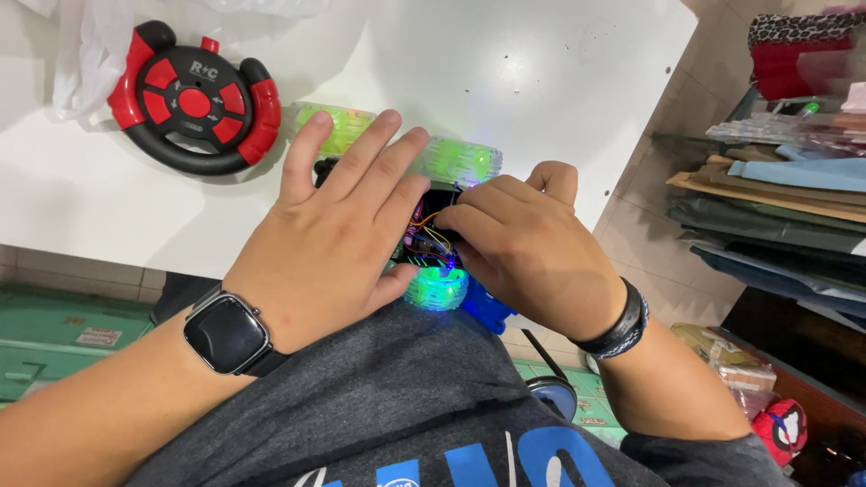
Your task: Repairing and reassembling a remote-controlled toy car by connecting internal wiring and fitting the chassis components.
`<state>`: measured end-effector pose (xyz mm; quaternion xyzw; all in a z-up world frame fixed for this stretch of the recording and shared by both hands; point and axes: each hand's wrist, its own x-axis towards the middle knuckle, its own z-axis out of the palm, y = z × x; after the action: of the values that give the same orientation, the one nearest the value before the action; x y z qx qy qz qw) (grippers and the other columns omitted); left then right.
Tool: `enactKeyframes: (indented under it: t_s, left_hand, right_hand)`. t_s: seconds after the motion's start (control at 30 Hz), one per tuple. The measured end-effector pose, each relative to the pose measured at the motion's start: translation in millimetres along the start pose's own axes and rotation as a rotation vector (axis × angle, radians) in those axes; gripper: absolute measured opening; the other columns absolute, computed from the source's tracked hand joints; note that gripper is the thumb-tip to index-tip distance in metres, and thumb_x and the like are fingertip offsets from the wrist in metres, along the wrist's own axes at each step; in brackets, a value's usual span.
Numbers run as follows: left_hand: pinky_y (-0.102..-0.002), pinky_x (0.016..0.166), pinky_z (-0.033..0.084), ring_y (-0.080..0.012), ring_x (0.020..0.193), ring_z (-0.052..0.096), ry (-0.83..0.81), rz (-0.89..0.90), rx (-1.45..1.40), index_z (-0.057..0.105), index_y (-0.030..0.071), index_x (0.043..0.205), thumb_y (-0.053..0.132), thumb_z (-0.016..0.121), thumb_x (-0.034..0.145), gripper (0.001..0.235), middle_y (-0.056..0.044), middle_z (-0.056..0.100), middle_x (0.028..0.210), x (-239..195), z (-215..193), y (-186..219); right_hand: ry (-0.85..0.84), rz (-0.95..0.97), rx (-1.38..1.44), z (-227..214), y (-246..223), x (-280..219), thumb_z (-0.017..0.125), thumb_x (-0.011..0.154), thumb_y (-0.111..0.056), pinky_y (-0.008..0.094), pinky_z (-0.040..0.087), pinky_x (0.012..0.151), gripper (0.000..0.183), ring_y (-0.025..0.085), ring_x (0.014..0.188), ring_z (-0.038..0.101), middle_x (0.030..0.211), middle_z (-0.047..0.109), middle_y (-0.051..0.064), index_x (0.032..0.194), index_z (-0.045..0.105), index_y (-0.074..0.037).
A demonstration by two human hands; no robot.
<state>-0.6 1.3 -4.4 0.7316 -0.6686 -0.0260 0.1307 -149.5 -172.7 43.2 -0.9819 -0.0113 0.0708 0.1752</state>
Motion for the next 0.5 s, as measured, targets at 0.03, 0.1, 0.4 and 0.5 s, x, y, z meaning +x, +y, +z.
enactKeyframes:
  t_s: [0.03,0.1,0.4,0.5]
  left_hand:
    - [-0.052,0.124,0.017,-0.0255,0.152,0.043,0.0,0.002,-0.001,0.066,0.015,0.129,0.064,0.072,0.076,0.073,-0.007,0.057,0.156,-0.1,-0.3,0.3]
    - [-0.052,0.123,0.018,-0.0248,0.152,0.043,-0.005,0.0,0.026,0.065,0.016,0.125,0.066,0.071,0.077,0.069,-0.006,0.057,0.156,0.1,-1.2,0.4]
    - [-0.053,0.122,0.02,-0.0258,0.151,0.045,0.004,0.001,-0.001,0.065,0.015,0.124,0.065,0.074,0.078,0.068,-0.007,0.058,0.154,0.3,-1.9,0.3]
    - [-0.053,0.123,0.019,-0.0253,0.151,0.045,0.001,0.0,0.007,0.065,0.015,0.125,0.065,0.075,0.075,0.071,-0.006,0.058,0.154,0.0,-0.9,1.2]
  right_hand:
    - [0.0,0.002,0.0,0.0,0.3,-0.3,0.068,0.096,-0.001,0.042,0.025,0.074,0.017,0.026,0.078,0.055,0.087,0.061,-0.002,0.105,0.066,-0.015]
    - [0.005,-0.016,0.01,-0.3,1.4,0.0,0.066,0.091,0.005,0.043,0.026,0.076,0.023,0.026,0.08,0.057,0.09,0.062,-0.001,0.103,0.063,-0.014]
    - [0.065,-0.054,-0.014,1.5,3.4,0.1,0.066,0.096,0.001,0.047,0.032,0.087,0.014,0.026,0.076,0.057,0.085,0.061,0.0,0.1,0.065,-0.013]
    - [0.052,-0.065,-0.039,1.1,4.3,-1.2,0.066,0.097,-0.001,0.051,0.034,0.089,0.013,0.027,0.074,0.055,0.082,0.058,0.001,0.105,0.067,-0.012]
